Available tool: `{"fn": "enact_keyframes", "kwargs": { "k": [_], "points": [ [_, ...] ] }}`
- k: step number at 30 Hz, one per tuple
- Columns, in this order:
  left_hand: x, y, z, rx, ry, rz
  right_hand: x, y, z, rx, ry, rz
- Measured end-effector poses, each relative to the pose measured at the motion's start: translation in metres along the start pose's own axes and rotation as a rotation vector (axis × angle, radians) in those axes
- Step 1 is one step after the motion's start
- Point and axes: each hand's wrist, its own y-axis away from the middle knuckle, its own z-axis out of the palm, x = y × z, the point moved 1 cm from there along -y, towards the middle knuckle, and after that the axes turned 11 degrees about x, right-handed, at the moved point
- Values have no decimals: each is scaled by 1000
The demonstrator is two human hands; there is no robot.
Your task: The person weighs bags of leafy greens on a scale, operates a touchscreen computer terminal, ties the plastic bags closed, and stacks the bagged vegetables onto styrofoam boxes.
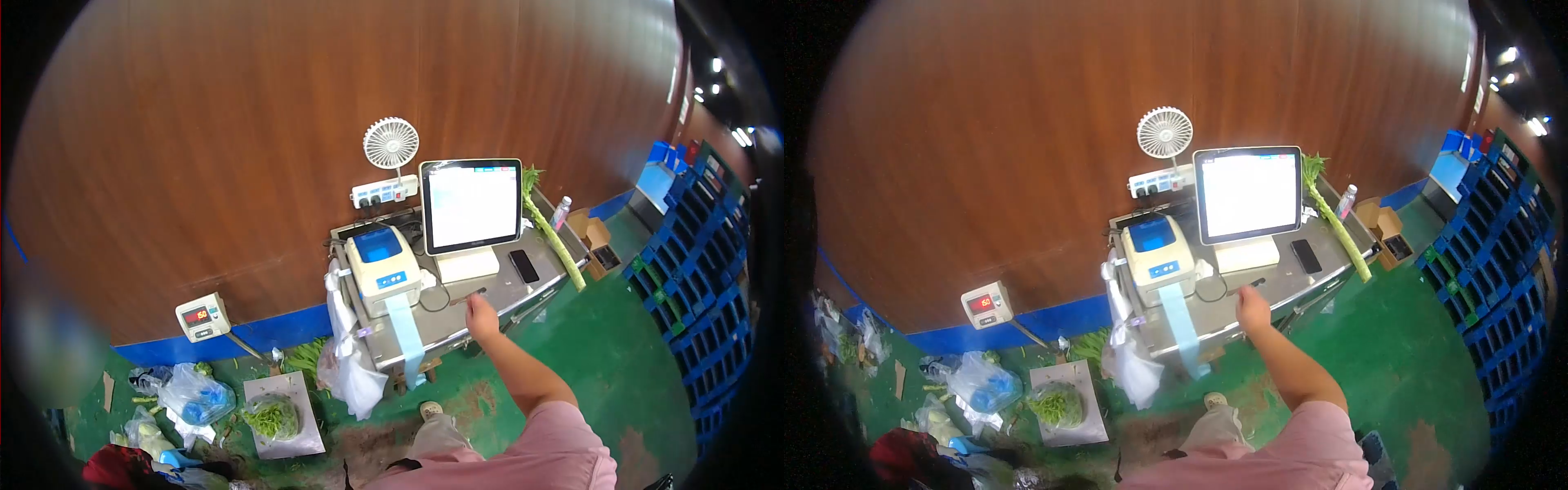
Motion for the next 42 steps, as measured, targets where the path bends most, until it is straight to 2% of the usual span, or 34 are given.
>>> {"fn": "enact_keyframes", "kwargs": {
  "k": [5,6,8,9,10,12,15,18,19,21,26,32,33,37,42],
  "points": [
    [21,8,66,-29,-212,43,21,-152,25,214,-207,-228],
    [30,7,79,-82,-334,161,25,-171,29,184,-194,-224],
    [53,1,105,-211,-651,603,29,-204,31,138,-162,-227],
    [67,0,118,-252,-654,715,33,-216,35,139,-178,-262],
    [109,25,135,-213,-366,540,37,-224,41,136,-196,-297],
    [149,56,157,-111,206,185,43,-235,54,118,-219,-354],
    [168,68,161,74,185,187,51,-240,63,86,-237,-387],
    [156,69,158,153,-11,112,52,-237,48,77,-335,-343],
    [160,78,159,170,-207,137,58,-229,47,70,-392,-319],
    [141,79,158,150,-310,107,66,-216,48,103,-436,-324],
    [99,75,162,106,-215,-50,73,-205,66,53,-441,-311],
    [92,40,166,29,79,19,62,-219,74,59,-439,-371],
    [98,33,167,35,233,-167,58,-223,73,51,-426,-387],
    [164,75,185,123,92,-20,59,-227,77,56,-422,-383],
    [194,98,193,193,-155,8,106,-209,69,288,-400,-164]
  ]
}}
